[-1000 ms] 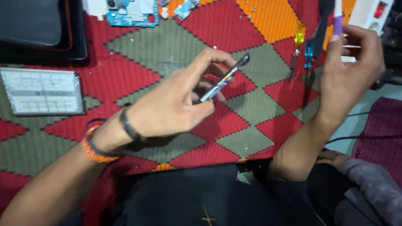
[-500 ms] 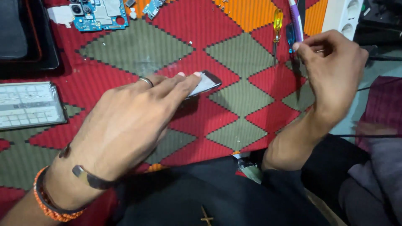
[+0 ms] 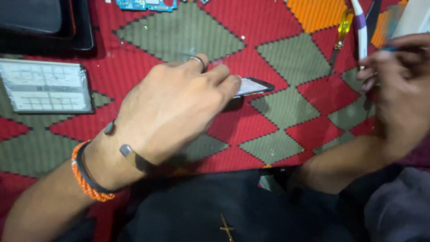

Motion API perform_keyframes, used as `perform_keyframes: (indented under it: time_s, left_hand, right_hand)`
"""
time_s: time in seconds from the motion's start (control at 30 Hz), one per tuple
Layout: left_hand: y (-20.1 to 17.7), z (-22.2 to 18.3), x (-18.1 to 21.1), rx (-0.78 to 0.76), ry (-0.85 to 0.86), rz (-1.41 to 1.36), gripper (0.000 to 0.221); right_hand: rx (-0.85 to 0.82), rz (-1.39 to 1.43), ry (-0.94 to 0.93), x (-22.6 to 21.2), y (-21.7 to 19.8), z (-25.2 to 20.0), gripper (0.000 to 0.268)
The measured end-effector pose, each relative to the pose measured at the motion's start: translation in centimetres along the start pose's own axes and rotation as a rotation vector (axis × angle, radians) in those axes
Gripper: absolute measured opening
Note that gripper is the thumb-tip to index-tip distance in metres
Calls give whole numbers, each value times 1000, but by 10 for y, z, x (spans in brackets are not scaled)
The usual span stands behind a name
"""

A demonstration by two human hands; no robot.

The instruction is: Cleaning a smartphone chassis with a brush and using a screwdriver to work on internal components during a repair process.

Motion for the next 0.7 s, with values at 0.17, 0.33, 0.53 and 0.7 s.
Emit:
perform_keyframes:
  time_s: [0.17, 0.33, 0.53, 0.7]
  left_hand:
    - [6, 1, -8, -40, -22, -56, 22]
    - [-5, -2, -16, 53, -16, 26, 21]
    - [3, -3, -23, 127, -15, 212, 30]
    - [12, -1, -29, 82, -19, 229, 40]
  right_hand:
    - [-3, 485, -264, -40, 14, -28, 35]
    - [-92, 903, -44, -71, 56, -21, 24]
    - [-69, 896, -186, -100, 90, -16, 37]
    - [-40, 927, -139, -83, 101, -18, 16]
Point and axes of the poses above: each hand's wrist, its own z-axis towards the middle knuckle, its own y-axis out of the palm, x = y × z, the point moved 4 cm from there along z, towards the middle knuckle, and after that the axes turned 14 degrees about y, right-handed, at the moved point
